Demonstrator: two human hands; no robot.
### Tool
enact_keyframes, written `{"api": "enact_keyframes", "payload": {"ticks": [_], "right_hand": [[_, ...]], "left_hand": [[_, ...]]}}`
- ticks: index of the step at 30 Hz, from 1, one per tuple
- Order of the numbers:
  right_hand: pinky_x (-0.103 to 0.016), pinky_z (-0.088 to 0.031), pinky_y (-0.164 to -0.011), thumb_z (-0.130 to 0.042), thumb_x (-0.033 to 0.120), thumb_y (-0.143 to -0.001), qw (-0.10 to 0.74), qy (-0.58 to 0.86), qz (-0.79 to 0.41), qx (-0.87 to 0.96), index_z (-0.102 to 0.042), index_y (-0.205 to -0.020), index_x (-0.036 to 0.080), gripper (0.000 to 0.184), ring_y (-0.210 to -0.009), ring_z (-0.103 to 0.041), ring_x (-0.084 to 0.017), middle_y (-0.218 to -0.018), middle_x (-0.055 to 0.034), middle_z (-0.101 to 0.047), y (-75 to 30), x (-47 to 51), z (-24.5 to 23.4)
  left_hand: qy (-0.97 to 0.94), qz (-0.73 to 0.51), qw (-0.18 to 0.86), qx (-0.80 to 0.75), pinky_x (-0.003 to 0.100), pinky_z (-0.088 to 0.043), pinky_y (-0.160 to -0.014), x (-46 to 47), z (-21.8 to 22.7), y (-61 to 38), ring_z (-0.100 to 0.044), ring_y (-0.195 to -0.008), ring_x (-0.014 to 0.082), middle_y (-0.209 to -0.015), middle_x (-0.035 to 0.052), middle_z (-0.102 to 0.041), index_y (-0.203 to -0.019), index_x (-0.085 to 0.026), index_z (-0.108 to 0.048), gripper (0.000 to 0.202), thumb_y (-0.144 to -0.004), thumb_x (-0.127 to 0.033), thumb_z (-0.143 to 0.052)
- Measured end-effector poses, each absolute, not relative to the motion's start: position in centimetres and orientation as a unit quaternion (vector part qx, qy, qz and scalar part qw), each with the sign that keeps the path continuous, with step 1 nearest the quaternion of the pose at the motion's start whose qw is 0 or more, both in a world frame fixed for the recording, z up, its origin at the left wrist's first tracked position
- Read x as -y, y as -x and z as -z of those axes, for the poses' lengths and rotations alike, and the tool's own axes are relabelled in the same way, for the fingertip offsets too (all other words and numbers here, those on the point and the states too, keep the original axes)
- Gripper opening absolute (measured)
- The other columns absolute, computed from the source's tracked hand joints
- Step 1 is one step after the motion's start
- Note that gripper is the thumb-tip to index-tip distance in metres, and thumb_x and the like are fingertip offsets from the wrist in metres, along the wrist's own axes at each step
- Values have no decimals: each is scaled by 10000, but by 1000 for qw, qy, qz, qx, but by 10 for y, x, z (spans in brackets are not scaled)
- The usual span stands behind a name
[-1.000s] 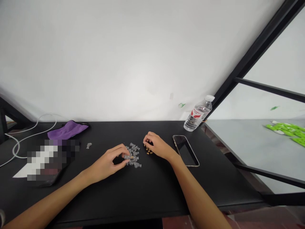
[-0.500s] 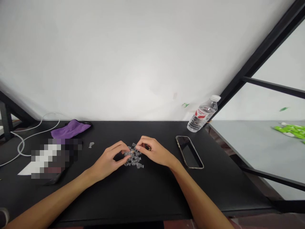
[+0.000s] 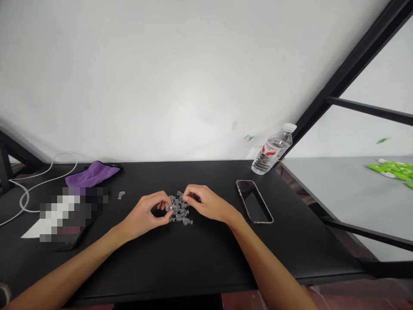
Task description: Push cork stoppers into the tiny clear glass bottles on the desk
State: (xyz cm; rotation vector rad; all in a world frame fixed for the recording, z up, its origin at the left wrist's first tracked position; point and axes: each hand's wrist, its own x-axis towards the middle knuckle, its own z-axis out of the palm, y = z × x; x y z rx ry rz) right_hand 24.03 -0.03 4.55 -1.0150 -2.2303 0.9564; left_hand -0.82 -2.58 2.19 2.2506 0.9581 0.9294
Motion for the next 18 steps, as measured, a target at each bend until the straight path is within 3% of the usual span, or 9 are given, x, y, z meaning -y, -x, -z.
{"api": "enact_keyframes", "payload": {"ticks": [7,10,18], "right_hand": [[-312,-476,-738,-583,392,-979,294,444,-265,804,-659,-922,211,204,-766,-553,-180,-841,-33,-630,-278,-22,-42],[-310,-470,-719,-592,396,-971,283,443,-265,808,-668,-909,210,209,-749,-551,-175,-843,-29,-617,-287,-27,-36],[-296,-439,-653,-625,399,-945,240,436,-317,808,-707,-939,199,216,-718,-544,-166,-806,-17,-607,-296,-32,-31]], "left_hand": [[-875,-241,261,-329,332,-489,-885,21,-34,21,-606,-885,193,-957,40,-663,-953,-224,-664,45,-910,-234,-668],[-872,-207,281,-343,298,-489,-823,17,-40,30,-606,-881,186,-994,38,-646,-978,-235,-680,67,-913,-241,-667],[-869,-152,321,-344,261,-450,-697,3,-36,45,-562,-760,154,-873,16,-627,-984,-224,-713,96,-916,-283,-680]]}}
